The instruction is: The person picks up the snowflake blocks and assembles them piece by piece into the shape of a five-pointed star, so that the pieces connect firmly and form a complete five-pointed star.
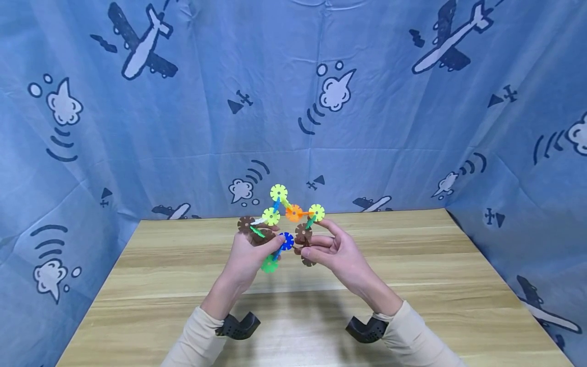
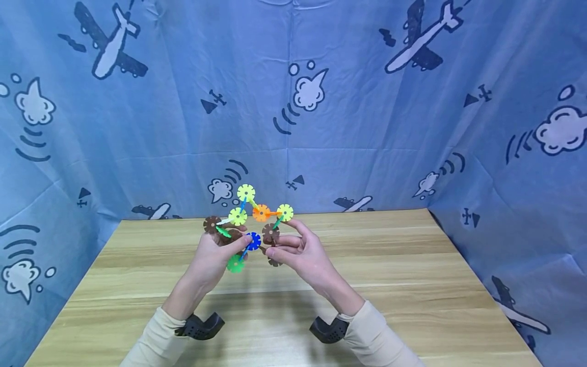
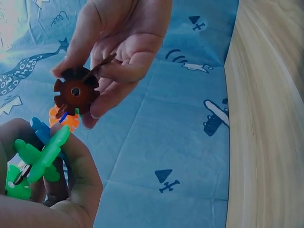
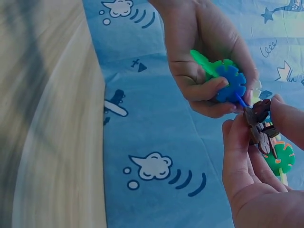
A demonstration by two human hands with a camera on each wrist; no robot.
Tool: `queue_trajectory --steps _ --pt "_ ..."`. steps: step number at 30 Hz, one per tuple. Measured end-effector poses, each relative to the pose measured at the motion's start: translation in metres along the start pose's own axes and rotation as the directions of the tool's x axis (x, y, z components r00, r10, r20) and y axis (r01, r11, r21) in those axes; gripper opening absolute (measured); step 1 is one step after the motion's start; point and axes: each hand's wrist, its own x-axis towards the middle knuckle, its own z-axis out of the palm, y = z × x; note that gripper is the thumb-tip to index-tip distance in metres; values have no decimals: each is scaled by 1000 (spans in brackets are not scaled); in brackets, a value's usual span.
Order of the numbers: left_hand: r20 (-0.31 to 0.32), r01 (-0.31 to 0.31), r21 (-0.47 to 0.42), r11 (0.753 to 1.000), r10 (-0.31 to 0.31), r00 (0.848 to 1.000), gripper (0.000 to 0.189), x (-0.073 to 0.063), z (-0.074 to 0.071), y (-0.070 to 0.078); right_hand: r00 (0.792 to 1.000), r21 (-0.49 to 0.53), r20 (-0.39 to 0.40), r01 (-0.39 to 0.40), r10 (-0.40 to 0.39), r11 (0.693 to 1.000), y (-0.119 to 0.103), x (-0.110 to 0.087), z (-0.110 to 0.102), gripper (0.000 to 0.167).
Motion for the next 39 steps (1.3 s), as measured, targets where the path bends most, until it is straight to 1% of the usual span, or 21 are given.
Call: queue_trajectory --steps 5,9,16,22,29,35,39 --pt "-2 14 -3 1000 -14 1000 29 0 0 1 1000 27 5 3 -3 1000 0 -1 1 75" --pt "-4 22 5 1000 -22 1000 30 0 0 1 1000 45 20 6 -7 999 0 -1 1 77" --pt "-7 6 7 1000 -6 1000 30 -1 0 2 1000 66 22 -1 0 998 0 -1 2 78" --pt "-5 5 -9 1000 -5 1000 31 0 -1 1 1000 34 8 -3 2 999 0 -1 1 77" --pt "4 7 -26 1000 -7 1000 34 0 -1 0 1000 27 -9 0 0 1000 0 -1 3 78" --pt "-1 -20 -23 1000 20 1000 28 0 -2 0 1000 10 -22 -8 8 1000 -1 -1 4 77" --pt "13 -8 -35 999 8 1000 28 0 -2 -1 999 0 -34 -17 17 1000 0 -1 5 78"
